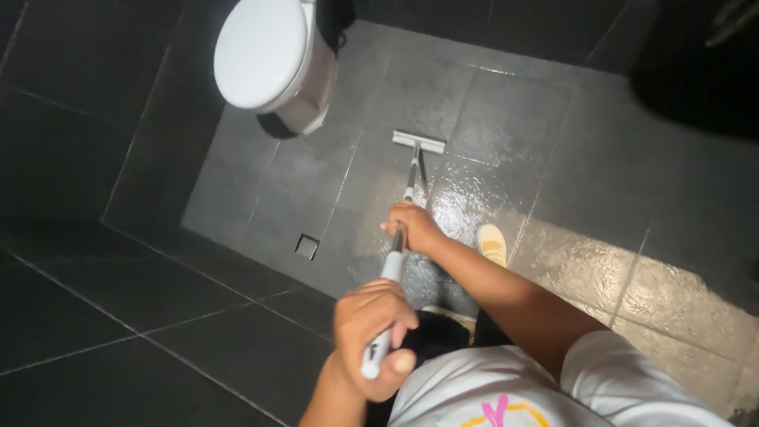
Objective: The person cleans the floor of a restroom using a squeegee to push water toward a drain, covering the area around the toilet and near the door.
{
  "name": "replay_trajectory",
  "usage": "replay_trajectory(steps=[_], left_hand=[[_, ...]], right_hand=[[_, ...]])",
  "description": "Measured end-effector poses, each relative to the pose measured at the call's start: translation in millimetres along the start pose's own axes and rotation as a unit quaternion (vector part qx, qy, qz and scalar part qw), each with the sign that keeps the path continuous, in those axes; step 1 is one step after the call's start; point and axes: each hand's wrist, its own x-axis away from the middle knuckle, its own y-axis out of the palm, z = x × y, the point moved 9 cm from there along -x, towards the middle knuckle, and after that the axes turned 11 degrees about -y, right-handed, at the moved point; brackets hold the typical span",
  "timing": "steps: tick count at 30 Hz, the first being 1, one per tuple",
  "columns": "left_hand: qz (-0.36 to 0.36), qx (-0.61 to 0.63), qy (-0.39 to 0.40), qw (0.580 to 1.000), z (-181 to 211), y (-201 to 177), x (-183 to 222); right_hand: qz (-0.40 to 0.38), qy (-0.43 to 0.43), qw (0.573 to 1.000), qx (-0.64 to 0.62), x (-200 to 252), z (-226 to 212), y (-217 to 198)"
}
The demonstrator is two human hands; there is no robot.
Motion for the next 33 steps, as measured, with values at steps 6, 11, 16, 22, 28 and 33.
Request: replay_trajectory(steps=[6,11,16,22,28,33], left_hand=[[-0.026,0.072,0.062,0.995,50,-55,25],[-0.038,0.076,0.050,0.995,57,-58,30],[0.165,-0.018,0.024,0.986,43,-51,22],[0.150,-0.018,-0.045,0.988,16,-55,12],[0.047,-0.100,-0.121,0.987,47,-110,49],[0.104,0.043,-0.042,0.993,46,-126,57]], right_hand=[[-0.022,0.022,0.997,-0.071,35,-104,21],[-0.021,-0.001,0.994,-0.105,19,-119,28],[-0.039,0.010,0.996,-0.076,-14,-55,48],[-0.020,-0.035,0.995,-0.092,-25,-37,64],[-0.073,-0.009,0.991,-0.114,16,-134,89],[-0.098,-0.014,0.989,-0.111,-15,-140,101]])
